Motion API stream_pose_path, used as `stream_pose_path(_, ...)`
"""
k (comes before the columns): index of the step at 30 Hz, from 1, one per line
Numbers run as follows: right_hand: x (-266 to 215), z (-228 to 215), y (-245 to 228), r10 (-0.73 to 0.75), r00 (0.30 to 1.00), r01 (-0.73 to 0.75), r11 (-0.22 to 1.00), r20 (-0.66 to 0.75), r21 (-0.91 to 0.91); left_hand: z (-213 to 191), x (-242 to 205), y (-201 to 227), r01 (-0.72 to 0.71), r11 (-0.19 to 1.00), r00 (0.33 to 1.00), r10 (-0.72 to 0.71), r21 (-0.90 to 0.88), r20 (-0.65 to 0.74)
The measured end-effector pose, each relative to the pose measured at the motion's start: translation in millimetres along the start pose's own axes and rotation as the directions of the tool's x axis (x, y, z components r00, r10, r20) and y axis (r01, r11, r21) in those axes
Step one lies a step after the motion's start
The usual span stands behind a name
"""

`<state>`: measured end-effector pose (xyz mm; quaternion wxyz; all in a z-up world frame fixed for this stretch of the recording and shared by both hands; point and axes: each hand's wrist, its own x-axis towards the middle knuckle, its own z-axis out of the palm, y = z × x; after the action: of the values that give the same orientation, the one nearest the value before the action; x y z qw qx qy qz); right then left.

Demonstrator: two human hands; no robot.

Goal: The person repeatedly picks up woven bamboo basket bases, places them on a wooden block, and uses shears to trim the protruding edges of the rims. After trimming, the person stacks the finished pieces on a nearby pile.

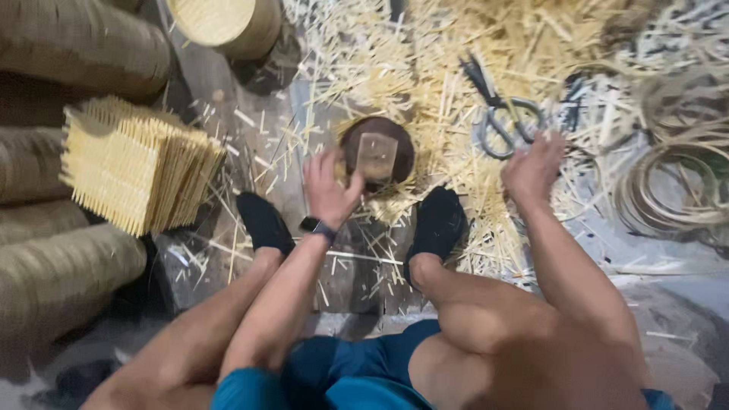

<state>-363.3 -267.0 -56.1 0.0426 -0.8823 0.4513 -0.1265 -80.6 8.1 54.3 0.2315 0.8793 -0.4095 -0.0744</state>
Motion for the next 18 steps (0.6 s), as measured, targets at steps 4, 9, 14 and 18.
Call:
stream_pose_path(4,27.2,5.9,9.5,0.025,0.973,-0.093,0.953,0.228,0.290,45.9,18.7,43.4,0.193,0.962,0.981,-0.194,-0.195,0.013)
stream_pose_path(9,61.4,16.3,-3.5,0.172,0.838,-0.090,0.980,0.518,-0.180,56.6,37.0,40.3,0.138,0.986,0.990,-0.134,-0.096,0.046)
stream_pose_path(14,81.7,7.0,2.3,0.143,0.729,-0.017,0.982,0.669,-0.191,19.7,48.0,16.2,-0.163,0.972,0.981,0.178,-0.169,0.078)
stream_pose_path(18,81.2,-6.5,1.8,0.255,0.425,-0.378,0.922,0.869,-0.086,9.8,49.4,18.7,-0.335,0.919,0.942,0.318,-0.206,-0.110)
